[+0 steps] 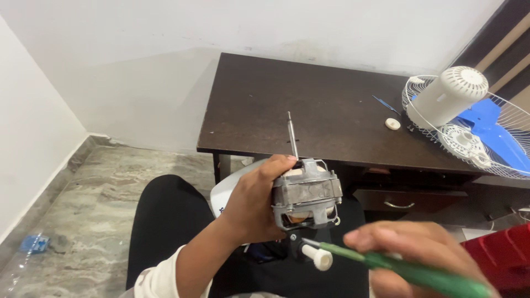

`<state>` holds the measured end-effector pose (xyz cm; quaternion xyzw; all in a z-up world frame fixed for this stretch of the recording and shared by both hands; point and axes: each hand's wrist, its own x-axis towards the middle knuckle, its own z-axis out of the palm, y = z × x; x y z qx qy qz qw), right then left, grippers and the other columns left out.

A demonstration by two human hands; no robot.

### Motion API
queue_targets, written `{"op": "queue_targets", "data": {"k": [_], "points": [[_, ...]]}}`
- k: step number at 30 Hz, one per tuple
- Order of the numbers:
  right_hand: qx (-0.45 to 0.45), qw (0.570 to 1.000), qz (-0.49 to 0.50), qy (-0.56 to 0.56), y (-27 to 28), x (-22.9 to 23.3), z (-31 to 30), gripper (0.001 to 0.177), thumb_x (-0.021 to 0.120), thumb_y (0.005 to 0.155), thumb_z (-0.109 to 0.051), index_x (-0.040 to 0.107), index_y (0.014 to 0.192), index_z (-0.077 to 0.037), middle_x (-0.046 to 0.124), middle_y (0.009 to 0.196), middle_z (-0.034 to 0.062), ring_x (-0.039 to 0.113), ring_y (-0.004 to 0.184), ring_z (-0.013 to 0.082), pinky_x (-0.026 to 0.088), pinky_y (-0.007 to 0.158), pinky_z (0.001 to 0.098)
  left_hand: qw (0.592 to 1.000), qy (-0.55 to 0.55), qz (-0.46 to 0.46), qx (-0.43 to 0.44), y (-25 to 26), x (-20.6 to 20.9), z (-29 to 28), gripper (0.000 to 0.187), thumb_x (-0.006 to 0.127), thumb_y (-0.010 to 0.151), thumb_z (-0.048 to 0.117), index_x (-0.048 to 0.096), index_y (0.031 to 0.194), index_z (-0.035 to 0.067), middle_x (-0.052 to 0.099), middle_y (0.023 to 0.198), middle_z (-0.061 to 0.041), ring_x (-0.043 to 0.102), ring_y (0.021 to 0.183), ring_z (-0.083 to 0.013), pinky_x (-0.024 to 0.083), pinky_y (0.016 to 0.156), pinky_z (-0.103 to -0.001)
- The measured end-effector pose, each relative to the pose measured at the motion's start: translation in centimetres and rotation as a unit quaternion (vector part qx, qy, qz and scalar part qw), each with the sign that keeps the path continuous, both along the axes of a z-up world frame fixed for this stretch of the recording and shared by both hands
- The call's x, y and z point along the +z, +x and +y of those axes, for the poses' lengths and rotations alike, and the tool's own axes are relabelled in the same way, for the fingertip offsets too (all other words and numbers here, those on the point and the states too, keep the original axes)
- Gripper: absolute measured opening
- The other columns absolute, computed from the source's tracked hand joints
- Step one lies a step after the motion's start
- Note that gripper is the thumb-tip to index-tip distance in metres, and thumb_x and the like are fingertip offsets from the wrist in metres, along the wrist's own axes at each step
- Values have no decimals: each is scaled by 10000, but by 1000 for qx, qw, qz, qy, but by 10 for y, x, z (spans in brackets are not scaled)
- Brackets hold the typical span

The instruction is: The person uses a screwdriver to remove screws from the motor housing of an electric fan. They detach the motor assembly from the fan stand and place the removed parts on the table.

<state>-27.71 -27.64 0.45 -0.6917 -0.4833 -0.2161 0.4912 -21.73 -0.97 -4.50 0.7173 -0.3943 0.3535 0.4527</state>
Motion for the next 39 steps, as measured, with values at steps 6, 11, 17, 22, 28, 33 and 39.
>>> {"op": "queue_targets", "data": {"k": [6,11,17,22,28,33,39], "points": [[-174,982,-1,72,-30,-27,53,514,739,940,-180,512,1388,-72,745,905,47,795,875,143,642,833,353,1000,4,14,7,-19,6,1,1081,973,620,179,290,1457,126,615,1256,-184,698,1088,-385,582,920,-425],[-127,983,4,135,-20,-86,52,479,715,916,-207,560,1342,-55,754,874,59,805,848,154,643,816,340,1000,-17,9,9,-50,-11,-6,1057,971,657,187,286,1459,110,629,1266,-211,709,1093,-380,590,923,-438],[-10,970,213,121,-5,-121,13,350,564,963,-263,621,1191,-4,752,869,122,793,861,228,603,866,386,998,-31,19,-45,-69,-27,-25,767,826,909,113,318,1484,97,666,1227,-192,726,1089,-334,612,941,-415],[69,929,342,120,-1,-124,-20,425,438,1002,-310,672,1066,39,750,864,174,784,871,289,570,908,425,993,-53,40,-103,-67,-20,-27,806,852,864,152,324,1467,63,653,1235,-215,725,1067,-350,613,915,-430],[100,890,430,114,5,-124,-32,652,288,1049,-367,733,915,91,748,858,237,773,883,363,531,958,471,994,-10,34,-105,-68,-15,-21,831,859,822,183,352,1471,72,652,1262,-204,711,1077,-361,584,934,-434],[-55,892,445,66,12,-148,-41,788,181,974,-457,753,850,71,740,821,222,760,770,359,569,874,472,994,-12,63,-93,-55,-13,-22,946,914,765,175,295,1478,113,638,1238,-170,713,1065,-344,595,909,-419],[-76,855,502,108,24,-136,-39,630,312,970,-462,619,992,88,722,867,243,758,818,357,582,870,487,992,27,121,0,-35,-15,-23,1074,927,634,127,268,1482,127,635,1246,-177,674,1123,-372,568,930,-449]]}}
